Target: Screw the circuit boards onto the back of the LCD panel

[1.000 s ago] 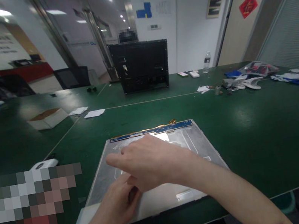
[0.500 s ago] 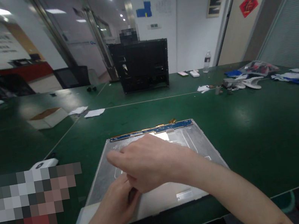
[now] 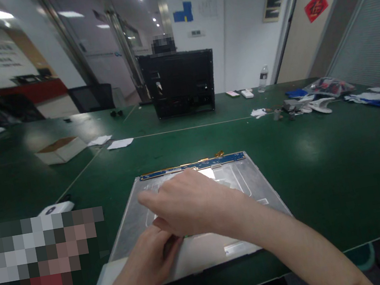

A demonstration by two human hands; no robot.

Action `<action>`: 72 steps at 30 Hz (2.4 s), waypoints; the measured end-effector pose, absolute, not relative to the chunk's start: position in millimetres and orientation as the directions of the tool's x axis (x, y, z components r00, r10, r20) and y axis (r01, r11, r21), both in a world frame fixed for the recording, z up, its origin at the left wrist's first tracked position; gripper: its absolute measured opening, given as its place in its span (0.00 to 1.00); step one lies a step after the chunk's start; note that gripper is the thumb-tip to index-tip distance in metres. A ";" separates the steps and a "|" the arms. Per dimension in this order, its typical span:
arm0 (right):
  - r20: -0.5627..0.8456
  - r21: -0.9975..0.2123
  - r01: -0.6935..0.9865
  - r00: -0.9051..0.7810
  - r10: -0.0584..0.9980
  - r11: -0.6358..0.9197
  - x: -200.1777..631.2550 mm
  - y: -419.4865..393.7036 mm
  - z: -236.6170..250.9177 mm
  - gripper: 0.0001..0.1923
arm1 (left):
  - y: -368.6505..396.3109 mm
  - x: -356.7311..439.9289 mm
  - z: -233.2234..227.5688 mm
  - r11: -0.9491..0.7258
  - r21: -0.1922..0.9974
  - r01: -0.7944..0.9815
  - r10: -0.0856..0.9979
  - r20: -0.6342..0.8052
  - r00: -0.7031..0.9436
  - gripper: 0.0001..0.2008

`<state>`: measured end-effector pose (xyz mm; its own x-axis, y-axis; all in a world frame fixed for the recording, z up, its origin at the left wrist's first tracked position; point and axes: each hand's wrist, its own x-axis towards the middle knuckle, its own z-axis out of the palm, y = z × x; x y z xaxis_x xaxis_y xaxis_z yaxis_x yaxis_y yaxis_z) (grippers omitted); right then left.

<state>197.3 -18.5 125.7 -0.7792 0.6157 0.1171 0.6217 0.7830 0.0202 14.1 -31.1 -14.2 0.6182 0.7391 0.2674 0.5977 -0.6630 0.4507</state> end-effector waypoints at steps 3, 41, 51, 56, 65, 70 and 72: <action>0.099 -0.058 0.572 -0.812 0.575 0.818 199.0 -18.8 127.0 0.11 | -31.3 14.8 -13.9 -0.681 0.446 0.581 0.726 0.308 0.615 0.10; 0.097 0.020 0.654 -0.754 0.650 0.756 195.4 -20.2 128.6 0.11 | -31.3 12.3 -13.3 -0.662 0.456 0.595 0.738 0.255 0.625 0.11; 0.167 -0.034 0.578 -0.801 0.575 0.815 198.5 -19.4 125.1 0.10 | -31.3 14.4 -14.1 -0.665 0.453 0.594 0.742 0.311 0.594 0.10; 0.145 0.013 0.662 -0.743 0.653 0.750 194.8 -15.9 124.3 0.14 | -31.7 12.2 -15.4 -0.646 0.453 0.615 0.749 0.220 0.625 0.10; 0.100 -0.071 0.582 -0.804 0.587 0.810 201.8 -17.7 129.2 0.11 | -31.5 14.5 -10.9 -0.676 0.447 0.585 0.728 0.282 0.625 0.10; 0.083 -0.061 0.631 -0.769 0.634 0.773 201.2 -13.3 129.3 0.13 | -31.8 13.3 -12.5 -0.663 0.466 0.586 0.736 0.266 0.622 0.11; 0.074 -0.039 0.667 -0.740 0.668 0.744 199.5 -11.8 128.8 0.16 | -31.8 13.5 -12.1 -0.661 0.460 0.593 0.738 0.255 0.625 0.10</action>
<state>199.5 -11.8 128.8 -0.7403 0.6682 0.0744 0.6674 0.7437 -0.0387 13.5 -31.8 -12.1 0.6252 0.7377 0.2550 0.5928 -0.6613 0.4597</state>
